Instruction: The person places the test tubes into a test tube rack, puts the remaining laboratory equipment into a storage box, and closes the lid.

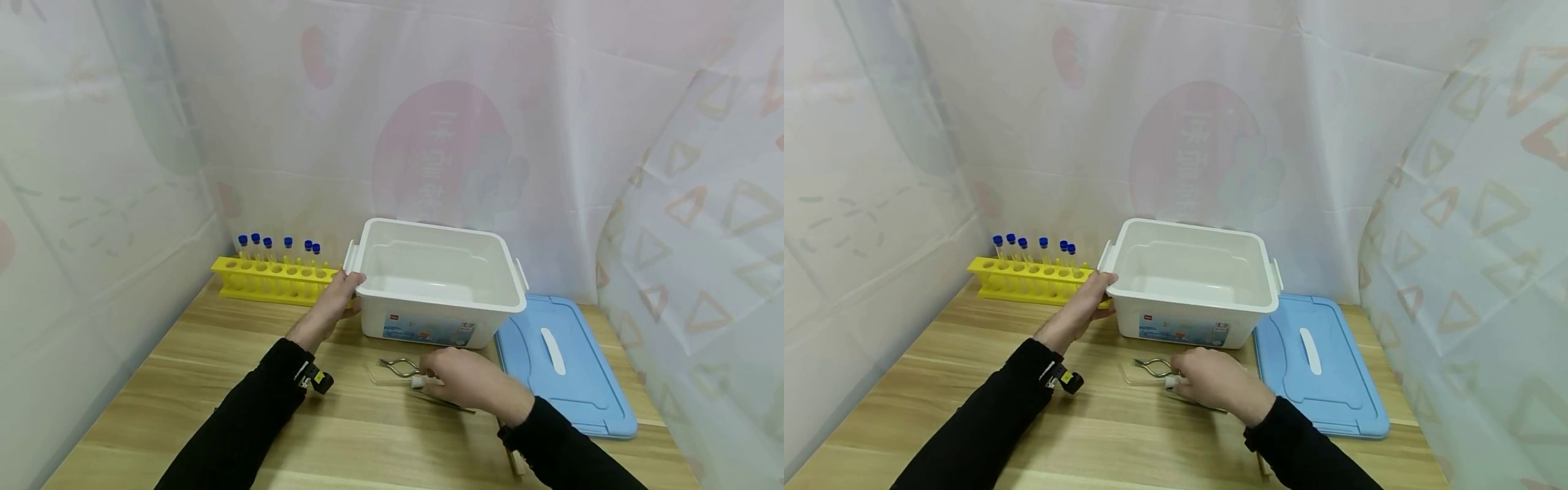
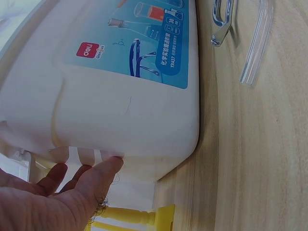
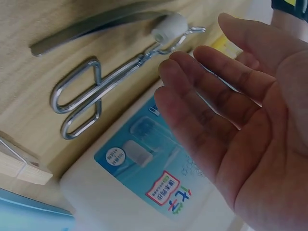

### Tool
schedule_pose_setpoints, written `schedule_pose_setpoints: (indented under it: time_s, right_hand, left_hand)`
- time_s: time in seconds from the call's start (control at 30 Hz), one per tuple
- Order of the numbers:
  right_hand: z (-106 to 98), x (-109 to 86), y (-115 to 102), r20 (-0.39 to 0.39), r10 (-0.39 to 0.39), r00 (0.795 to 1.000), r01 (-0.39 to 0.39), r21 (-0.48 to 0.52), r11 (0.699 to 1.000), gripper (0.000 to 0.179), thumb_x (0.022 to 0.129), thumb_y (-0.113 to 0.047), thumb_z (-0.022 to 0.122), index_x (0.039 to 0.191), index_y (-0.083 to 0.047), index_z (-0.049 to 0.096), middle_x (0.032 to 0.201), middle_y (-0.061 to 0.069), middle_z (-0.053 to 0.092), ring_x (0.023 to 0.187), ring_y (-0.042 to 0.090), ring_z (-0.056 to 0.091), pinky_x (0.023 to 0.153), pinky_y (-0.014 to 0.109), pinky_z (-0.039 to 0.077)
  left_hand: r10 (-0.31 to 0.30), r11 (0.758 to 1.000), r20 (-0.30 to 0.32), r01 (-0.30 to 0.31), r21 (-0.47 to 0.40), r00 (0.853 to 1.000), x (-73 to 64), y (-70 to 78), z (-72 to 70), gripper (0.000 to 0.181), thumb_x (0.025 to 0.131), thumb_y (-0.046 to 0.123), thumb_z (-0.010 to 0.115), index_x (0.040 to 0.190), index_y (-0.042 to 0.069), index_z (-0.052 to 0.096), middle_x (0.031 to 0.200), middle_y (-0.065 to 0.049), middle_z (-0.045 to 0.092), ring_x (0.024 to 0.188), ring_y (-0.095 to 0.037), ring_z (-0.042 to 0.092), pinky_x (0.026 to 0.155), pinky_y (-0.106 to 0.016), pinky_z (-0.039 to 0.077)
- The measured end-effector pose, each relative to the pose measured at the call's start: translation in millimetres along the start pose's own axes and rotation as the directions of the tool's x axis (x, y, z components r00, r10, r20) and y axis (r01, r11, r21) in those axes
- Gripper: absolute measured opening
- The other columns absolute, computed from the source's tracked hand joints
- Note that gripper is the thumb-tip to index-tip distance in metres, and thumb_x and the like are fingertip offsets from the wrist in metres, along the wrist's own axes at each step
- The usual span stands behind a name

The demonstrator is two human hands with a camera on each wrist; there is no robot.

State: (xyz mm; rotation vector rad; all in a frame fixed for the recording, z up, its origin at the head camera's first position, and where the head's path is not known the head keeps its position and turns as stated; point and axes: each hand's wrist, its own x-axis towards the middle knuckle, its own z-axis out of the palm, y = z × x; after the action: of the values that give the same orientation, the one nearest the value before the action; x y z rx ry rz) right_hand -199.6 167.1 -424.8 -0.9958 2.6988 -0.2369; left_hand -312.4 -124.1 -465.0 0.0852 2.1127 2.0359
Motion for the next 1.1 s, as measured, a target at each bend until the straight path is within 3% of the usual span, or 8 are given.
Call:
schedule_pose_setpoints:
  time_s: [0.2,0.4,0.6,0.9,1.1]
  right_hand:
    - [7.2,0.9,-3.7,0.009,-0.006,1.0,0.006,-0.046,0.999,0.01,0.104,-0.018,0.089,0.103,-0.012,0.082,0.096,-0.001,0.081,0.076,0.005,0.061,0.069,0.027,0.057]
    - [15.7,-1.1,-6.3,0.02,0.011,1.0,-0.009,-0.081,0.997,0.03,0.102,-0.018,0.091,0.085,-0.018,0.067,0.08,-0.009,0.058,0.069,0.005,0.047,0.061,0.026,0.044]
    - [25.8,-3.8,-8.1,-0.006,-0.033,0.999,0.031,-0.173,0.984,0.032,0.1,-0.016,0.094,0.085,-0.016,0.065,0.081,-0.009,0.056,0.07,0.007,0.047,0.06,0.027,0.043]
    - [39.0,-3.7,-12.6,0.001,-0.043,0.999,0.041,-0.376,0.926,0.018,0.107,-0.011,0.083,0.093,-0.019,0.073,0.091,-0.001,0.077,0.078,0.012,0.071,0.057,0.033,0.059]
    - [37.4,-3.2,-15.8,0.028,-0.055,0.998,0.061,-0.366,0.928,0.017,0.108,-0.008,0.082,0.098,-0.02,0.074,0.092,-0.002,0.077,0.081,0.012,0.074,0.055,0.032,0.059]
  left_hand:
    - [0.004,1.0,0.001,-0.004,-0.002,1.0,-1.0,0.6,-0.4,0.081,0.117,0.044,0.048,0.187,0.015,0.018,0.189,-0.025,0.031,0.176,-0.053,0.035,0.136,-0.084,0.037]
    - [0.005,1.0,0.007,-0.005,-0.004,1.0,-2.3,1.6,-0.8,0.082,0.118,0.045,0.048,0.187,0.016,0.016,0.189,-0.026,0.03,0.175,-0.053,0.035,0.136,-0.084,0.037]
    - [0.01,1.0,0.015,-0.01,-0.007,1.0,-3.7,1.6,-1.3,0.083,0.117,0.046,0.048,0.187,0.015,0.015,0.189,-0.026,0.03,0.176,-0.053,0.034,0.137,-0.084,0.035]
    - [0.017,1.0,0.017,-0.017,-0.003,1.0,-2.6,0.6,-1.1,0.08,0.119,0.043,0.046,0.188,0.016,0.015,0.19,-0.026,0.029,0.176,-0.053,0.033,0.137,-0.085,0.034]
    - [0.018,1.0,0.017,-0.018,-0.007,1.0,-3.2,0.7,-1.3,0.081,0.118,0.044,0.047,0.187,0.015,0.016,0.189,-0.026,0.03,0.176,-0.053,0.034,0.137,-0.084,0.035]
